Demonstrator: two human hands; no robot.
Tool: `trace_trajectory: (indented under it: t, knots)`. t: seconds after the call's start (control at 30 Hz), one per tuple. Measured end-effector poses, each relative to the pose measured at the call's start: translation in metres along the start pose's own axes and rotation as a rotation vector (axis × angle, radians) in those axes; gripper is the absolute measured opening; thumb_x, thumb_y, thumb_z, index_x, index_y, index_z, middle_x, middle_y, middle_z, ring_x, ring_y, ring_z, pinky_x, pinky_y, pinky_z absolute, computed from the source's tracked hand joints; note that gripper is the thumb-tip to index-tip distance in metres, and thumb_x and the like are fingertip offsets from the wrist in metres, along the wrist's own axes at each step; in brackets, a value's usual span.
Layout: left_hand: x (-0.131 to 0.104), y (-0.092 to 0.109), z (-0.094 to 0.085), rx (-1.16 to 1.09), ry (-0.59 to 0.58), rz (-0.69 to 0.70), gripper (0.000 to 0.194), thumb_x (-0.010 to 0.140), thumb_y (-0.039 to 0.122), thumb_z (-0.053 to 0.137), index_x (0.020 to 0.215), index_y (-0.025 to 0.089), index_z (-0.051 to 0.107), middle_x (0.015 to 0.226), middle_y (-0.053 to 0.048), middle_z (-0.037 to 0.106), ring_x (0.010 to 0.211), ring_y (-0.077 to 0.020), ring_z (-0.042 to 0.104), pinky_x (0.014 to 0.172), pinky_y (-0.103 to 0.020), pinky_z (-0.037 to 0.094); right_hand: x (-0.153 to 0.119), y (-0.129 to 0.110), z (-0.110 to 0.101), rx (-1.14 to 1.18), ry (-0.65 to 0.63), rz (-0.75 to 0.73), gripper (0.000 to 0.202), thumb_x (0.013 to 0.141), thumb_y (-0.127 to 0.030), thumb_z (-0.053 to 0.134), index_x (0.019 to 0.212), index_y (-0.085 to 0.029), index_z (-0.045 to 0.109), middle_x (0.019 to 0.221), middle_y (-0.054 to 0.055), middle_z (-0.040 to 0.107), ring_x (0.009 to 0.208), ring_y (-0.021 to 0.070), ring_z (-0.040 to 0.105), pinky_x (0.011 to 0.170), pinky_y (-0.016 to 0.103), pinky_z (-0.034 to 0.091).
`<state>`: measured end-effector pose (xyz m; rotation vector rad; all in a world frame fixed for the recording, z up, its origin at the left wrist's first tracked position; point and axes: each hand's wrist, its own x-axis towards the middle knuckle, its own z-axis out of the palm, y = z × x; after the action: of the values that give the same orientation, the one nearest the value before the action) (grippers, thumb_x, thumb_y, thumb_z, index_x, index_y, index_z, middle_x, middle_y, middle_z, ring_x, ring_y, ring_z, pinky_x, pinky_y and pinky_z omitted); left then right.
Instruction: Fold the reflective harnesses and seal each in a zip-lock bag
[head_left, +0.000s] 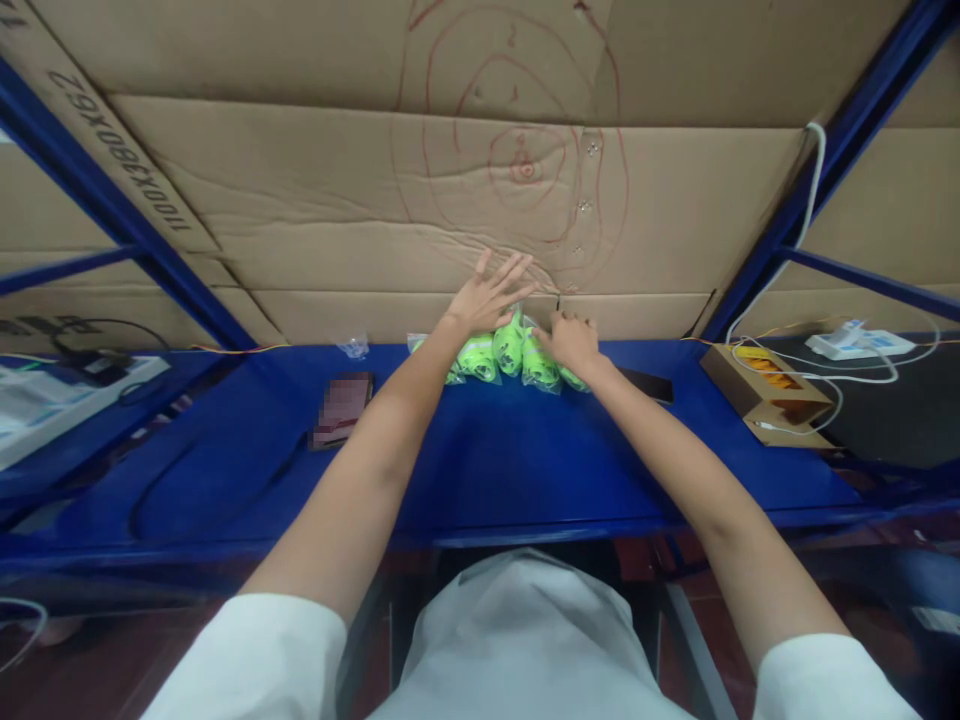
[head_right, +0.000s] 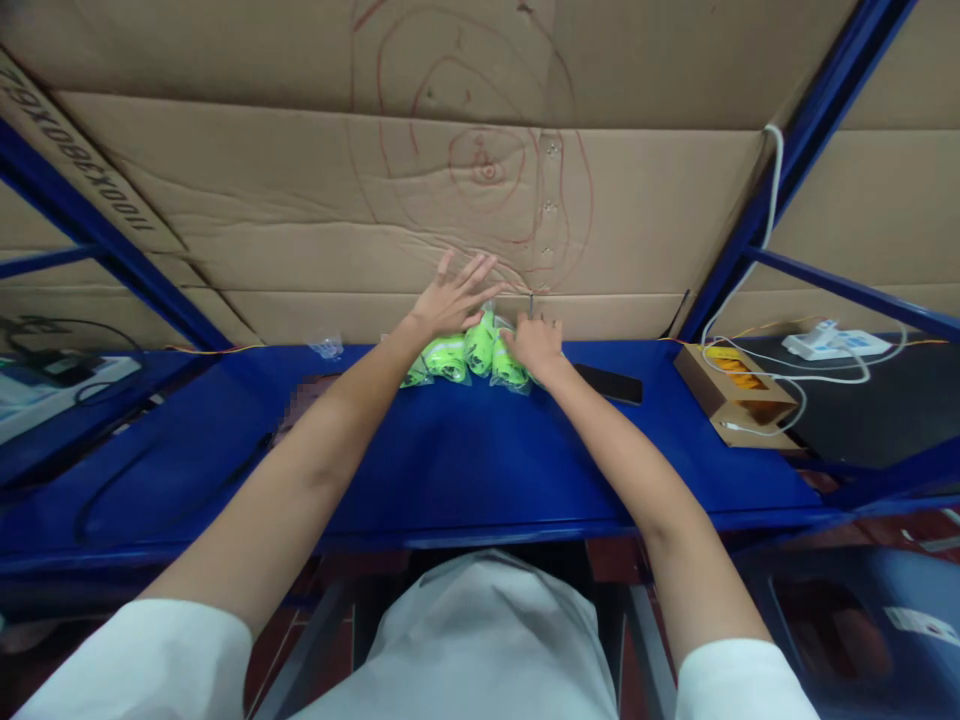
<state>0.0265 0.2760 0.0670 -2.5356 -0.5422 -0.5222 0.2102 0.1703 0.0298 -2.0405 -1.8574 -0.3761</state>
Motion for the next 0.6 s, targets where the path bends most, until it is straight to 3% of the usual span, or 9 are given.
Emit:
trace_trajectory:
  t: [0.13,0.33,0.47,0.6]
  knots:
    - [-0.001,0.001,0.008,-0.005,-0.063,-0.030,0.065,0.096,0.031,0.049,0.159,0.026,0.037,0.173,-0.014,0.014,0.160,-0.0350,0.014,0.125,-0.068,-0.001,0.013,-0.017,0.012,-0.030,0.060,-0.117,0.056,0.101,-0.043,0.045,0.139,-0.003,0.059,0.150,0.029,0.050,0.140,0.0428,0.044,0.115,0.062,0.028]
    - [-0.004,-0.017,0.006,-0.046,-0.307,-0.299,0.051,0.099,0.040,0.049,0.139,0.012,0.060,0.145,-0.025,0.057,0.141,-0.0399,0.047,0.119,-0.058,0.027,0.021,-0.035,0.027,-0.024,0.035,-0.277,0.042,0.099,-0.021,0.039,0.124,-0.006,0.070,0.127,0.026,0.068,0.123,0.0390,0.058,0.112,0.062,0.031]
    - [-0.018,-0.040,0.009,-0.087,-0.431,-0.516,0.037,0.096,0.040,0.063,0.123,0.014,0.068,0.125,-0.017,0.069,0.123,-0.0319,0.062,0.109,-0.052,0.045,0.028,-0.045,0.021,-0.026,0.072,-0.325,0.044,0.098,-0.013,0.036,0.130,-0.009,0.066,0.141,0.024,0.060,0.134,0.0378,0.051,0.118,0.065,0.021]
    - [-0.040,-0.057,0.012,-0.231,-0.480,-0.687,0.035,0.097,0.040,0.066,0.123,0.015,0.065,0.124,-0.010,0.066,0.111,-0.0236,0.066,0.097,-0.046,0.057,0.027,-0.064,0.010,-0.009,0.118,-0.401,0.045,0.105,-0.029,0.037,0.135,-0.006,0.062,0.146,0.026,0.056,0.138,0.0383,0.046,0.121,0.066,0.017]
